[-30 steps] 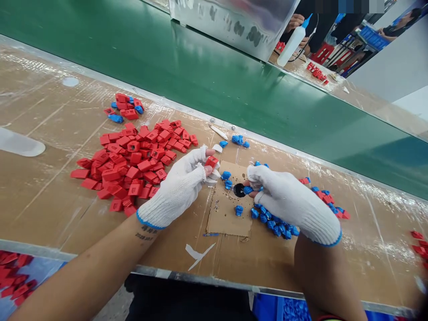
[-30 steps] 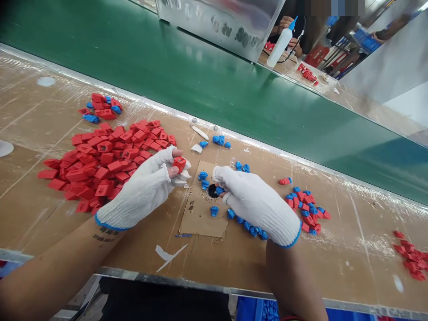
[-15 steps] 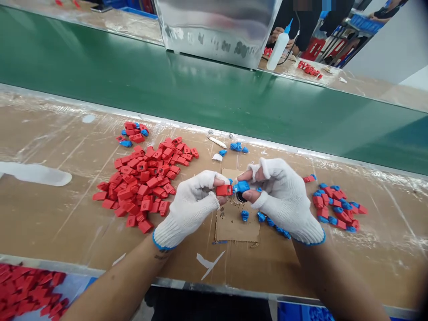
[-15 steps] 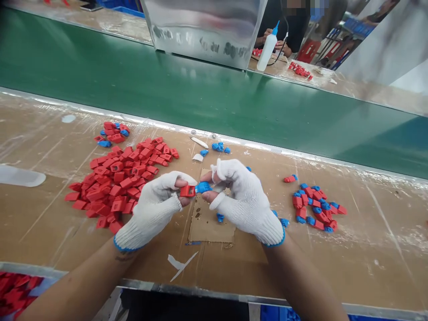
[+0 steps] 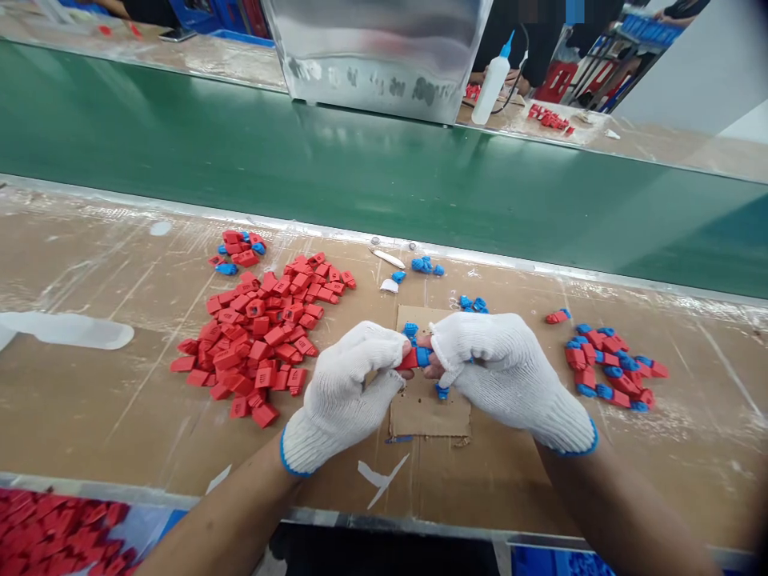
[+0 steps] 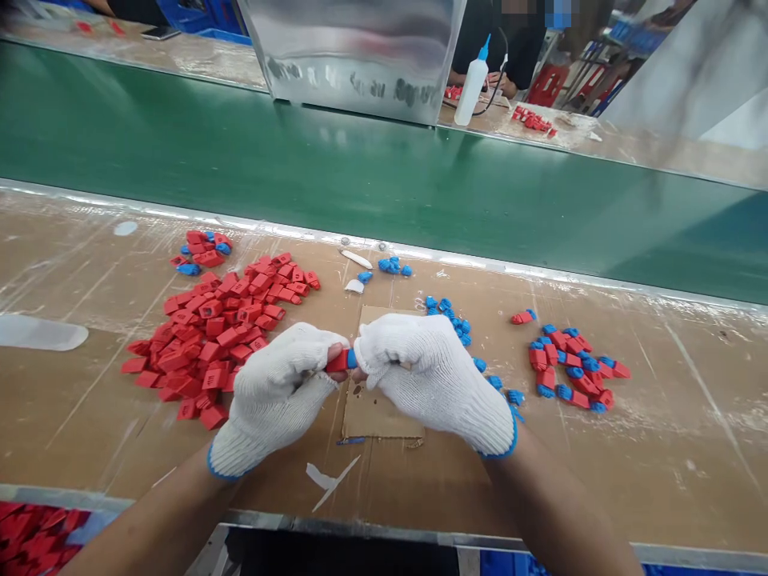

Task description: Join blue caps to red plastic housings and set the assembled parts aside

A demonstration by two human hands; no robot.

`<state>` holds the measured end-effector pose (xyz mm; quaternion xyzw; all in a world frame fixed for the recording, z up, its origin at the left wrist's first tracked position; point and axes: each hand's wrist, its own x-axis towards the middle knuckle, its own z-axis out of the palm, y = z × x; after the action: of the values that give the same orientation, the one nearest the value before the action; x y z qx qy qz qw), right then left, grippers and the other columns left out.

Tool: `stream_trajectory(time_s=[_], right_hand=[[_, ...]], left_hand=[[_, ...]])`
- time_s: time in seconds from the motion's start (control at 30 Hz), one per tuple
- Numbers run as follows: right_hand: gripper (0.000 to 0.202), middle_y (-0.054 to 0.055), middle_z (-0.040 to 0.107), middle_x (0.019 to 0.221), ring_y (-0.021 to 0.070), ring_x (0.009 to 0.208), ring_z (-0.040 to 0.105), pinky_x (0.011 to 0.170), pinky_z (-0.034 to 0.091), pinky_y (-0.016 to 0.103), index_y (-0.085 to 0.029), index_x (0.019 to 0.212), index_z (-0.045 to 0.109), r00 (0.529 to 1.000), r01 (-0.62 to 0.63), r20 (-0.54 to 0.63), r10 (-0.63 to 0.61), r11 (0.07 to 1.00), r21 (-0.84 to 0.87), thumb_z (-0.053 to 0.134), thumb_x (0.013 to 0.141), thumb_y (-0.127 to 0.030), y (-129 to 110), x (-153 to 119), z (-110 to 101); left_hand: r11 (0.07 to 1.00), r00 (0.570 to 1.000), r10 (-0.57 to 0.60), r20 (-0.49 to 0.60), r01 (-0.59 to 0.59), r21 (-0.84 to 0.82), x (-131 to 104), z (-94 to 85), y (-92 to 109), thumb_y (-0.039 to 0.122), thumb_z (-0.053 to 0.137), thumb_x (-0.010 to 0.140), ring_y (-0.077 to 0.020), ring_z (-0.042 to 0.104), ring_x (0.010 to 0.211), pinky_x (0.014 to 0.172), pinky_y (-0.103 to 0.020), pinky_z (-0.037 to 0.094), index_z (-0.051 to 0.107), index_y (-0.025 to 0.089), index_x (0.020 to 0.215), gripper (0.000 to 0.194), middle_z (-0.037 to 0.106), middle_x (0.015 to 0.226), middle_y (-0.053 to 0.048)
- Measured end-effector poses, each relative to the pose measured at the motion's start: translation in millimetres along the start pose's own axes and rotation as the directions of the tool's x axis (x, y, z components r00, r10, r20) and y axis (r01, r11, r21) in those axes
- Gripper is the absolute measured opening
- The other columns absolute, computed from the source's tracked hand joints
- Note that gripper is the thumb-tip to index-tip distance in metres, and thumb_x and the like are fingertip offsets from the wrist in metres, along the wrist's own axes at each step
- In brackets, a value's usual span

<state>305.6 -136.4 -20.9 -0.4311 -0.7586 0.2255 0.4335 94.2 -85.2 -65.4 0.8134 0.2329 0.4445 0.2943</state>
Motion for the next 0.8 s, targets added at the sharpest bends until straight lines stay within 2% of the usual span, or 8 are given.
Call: stream_trajectory(time_s=[0.1,0.17,0.23,0.33,0.47,0.6,0.73,0.8], right_hand=[[0.033,-0.004,0.069,0.07,0.0117,0.064,0.066,0.063,0.055,0.025,-0.021,0.067,0.06,1.0,0.011,-0.02,-0.01,0.999,0.037,0.069,0.086,0.004,-3.3,2.2,-2.8],[0.031,-0.003,0.072,0.072,0.0128,0.066,0.069,0.065,0.057,0.025,-0.022,0.068,0.063,0.998,0.038,-0.051,-0.033,0.995,0.087,0.073,0.09,-0.001,-5.6,3.5,-3.8],[0.031,-0.003,0.073,0.073,0.0127,0.068,0.07,0.068,0.059,0.026,-0.022,0.069,0.065,0.996,0.06,-0.068,-0.052,0.991,0.119,0.073,0.091,-0.001,-6.5,3.5,-2.6],[0.032,-0.005,0.07,0.072,0.0108,0.066,0.066,0.069,0.057,0.025,-0.022,0.068,0.063,0.996,0.053,-0.08,-0.041,0.988,0.147,0.073,0.089,0.001,-4.5,0.5,2.9],[0.031,-0.004,0.07,0.073,0.0105,0.065,0.065,0.067,0.054,0.026,-0.021,0.069,0.061,0.998,0.0,-0.066,0.01,0.99,0.144,0.074,0.089,-0.001,-1.7,-5.1,9.4],[0.032,-0.003,0.068,0.071,0.0115,0.064,0.063,0.065,0.052,0.027,-0.021,0.067,0.059,0.997,-0.012,-0.068,0.022,0.989,0.147,0.075,0.09,-0.005,-6.5,-6.3,14.4],[0.03,-0.003,0.066,0.074,0.0111,0.067,0.06,0.067,0.049,0.026,-0.021,0.068,0.058,0.998,-0.015,-0.059,0.023,0.991,0.136,0.074,0.09,-0.007,-11.7,-1.6,15.6],[0.031,-0.004,0.062,0.072,0.0106,0.066,0.054,0.065,0.046,0.026,-0.021,0.068,0.055,0.999,-0.038,-0.006,0.039,0.992,0.119,0.072,0.09,-0.009,-9.1,0.6,2.9]], left_hand=[[0.998,0.999,0.049,0.009,-0.049,0.045,0.3,-1.5,1.3,0.003,0.066,0.094,-0.0172,0.076,0.091,0.078,-0.027,0.061,0.067,0.02,0.098,0.017,0.08,0.096,-0.006],[0.997,0.999,0.051,0.018,-0.052,0.052,1.0,0.3,1.2,0.01,0.063,0.1,-0.0187,0.077,0.094,0.08,-0.028,0.061,0.065,0.02,0.107,0.012,0.079,0.102,-0.008],[0.994,0.997,0.056,0.058,-0.061,0.094,1.3,3.0,0.4,0.02,0.054,0.107,-0.0188,0.075,0.087,0.075,-0.028,0.06,0.061,0.02,0.11,0.007,0.076,0.098,-0.007],[0.95,0.986,0.138,0.092,-0.158,0.271,-0.3,5.5,-1.0,0.029,0.041,0.111,-0.019,0.067,0.069,0.064,-0.03,0.056,0.058,0.02,0.111,0.019,0.068,0.085,-0.004],[0.837,0.964,0.259,0.064,-0.257,0.483,-4.1,2.5,-0.3,0.029,0.038,0.11,-0.0233,0.071,0.074,0.066,-0.032,0.058,0.055,0.018,0.122,0.023,0.072,0.091,-0.008],[0.852,0.968,0.217,0.123,-0.249,0.461,-8.4,0.2,1.7,0.024,0.041,0.106,-0.0227,0.069,0.068,0.063,-0.032,0.056,0.053,0.02,0.117,0.017,0.07,0.085,-0.006],[0.873,0.968,0.213,0.13,-0.249,0.419,-8.8,3.1,-0.3,0.02,0.044,0.102,-0.0241,0.075,0.08,0.073,-0.033,0.06,0.054,0.02,0.123,0.023,0.075,0.095,-0.008],[0.896,0.969,0.093,0.229,-0.181,0.405,-2.8,-0.6,-3.3,0.021,0.046,0.101,-0.0244,0.075,0.081,0.074,-0.035,0.06,0.057,0.021,0.118,0.02,0.076,0.095,-0.008]])
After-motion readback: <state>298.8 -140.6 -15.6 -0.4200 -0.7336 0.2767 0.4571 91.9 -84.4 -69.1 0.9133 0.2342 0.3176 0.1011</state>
